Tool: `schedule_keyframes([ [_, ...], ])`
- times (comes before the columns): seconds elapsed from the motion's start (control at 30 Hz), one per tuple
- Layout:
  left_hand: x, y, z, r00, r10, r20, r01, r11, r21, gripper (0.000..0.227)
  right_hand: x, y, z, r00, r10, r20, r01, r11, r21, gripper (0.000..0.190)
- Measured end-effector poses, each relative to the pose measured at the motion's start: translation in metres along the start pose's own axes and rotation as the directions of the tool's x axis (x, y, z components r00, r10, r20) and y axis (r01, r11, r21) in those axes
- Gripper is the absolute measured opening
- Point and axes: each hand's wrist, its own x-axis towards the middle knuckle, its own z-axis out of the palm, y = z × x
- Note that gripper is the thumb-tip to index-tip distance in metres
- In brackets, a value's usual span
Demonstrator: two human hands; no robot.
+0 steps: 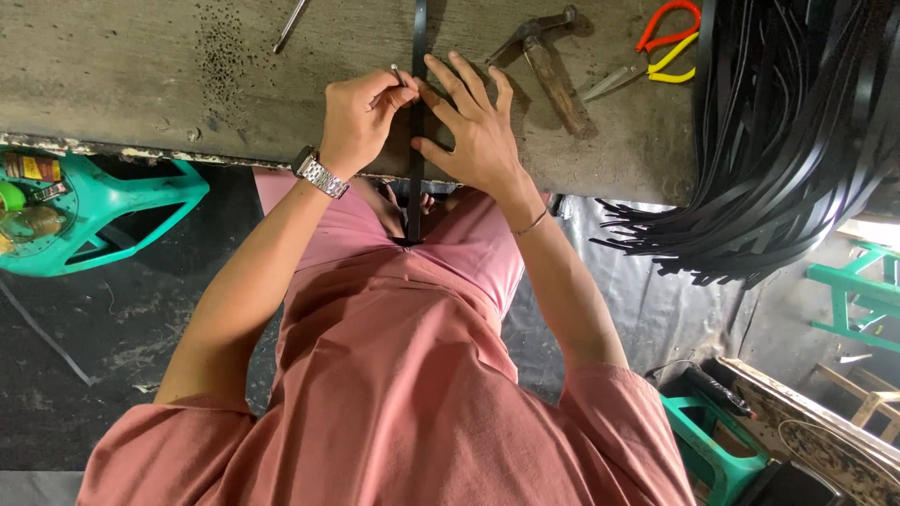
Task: The person hammers nails into black rubber strips on a workbench. They repeatedly position nails, strike them with a hammer, and adjust the strips, working one strip at a time.
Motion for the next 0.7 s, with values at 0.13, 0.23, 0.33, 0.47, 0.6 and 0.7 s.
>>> schedule_keyframes([
  [0.13,0.0003,0.0015,-0.0006,1.000,0.003,0.003,-0.003,1.000,-0.003,0.007,0.0006,-0.0007,-0.0009,1.000,0.000,0.006,0.000,1.000,-0.006,0.057],
  [0.23,-0.0001,0.0008,0.0006,1.000,0.004,-0.005,-0.003,1.000,0.001,0.005,0.0010,-0.0018,-0.0028,1.000,0.009,0.016,-0.009,1.000,0.001,0.058],
  [0.33,0.0006,0.0017,0.0005,1.000,0.008,-0.010,-0.008,1.000,-0.002,0.004,0.0012,-0.0020,-0.0028,1.000,0.006,0.016,-0.006,1.000,-0.011,0.060],
  [0.47,0.0007,0.0010,0.0008,1.000,-0.004,-0.004,0.004,1.000,-0.023,0.005,0.0003,-0.0011,-0.0005,1.000,-0.002,0.000,0.002,1.000,-0.022,0.058],
  [0.6,-0.0002,-0.0005,0.0009,1.000,0.000,-0.004,0.000,1.000,-0.016,0.005,0.0006,-0.0027,-0.0030,1.000,-0.004,-0.004,0.004,1.000,-0.011,0.058],
  [0.7,0.0000,-0.0013,0.0008,1.000,0.018,0.002,-0.018,1.000,0.000,0.006,0.0013,-0.0040,-0.0051,1.000,0.005,0.021,-0.004,1.000,-0.025,0.063],
])
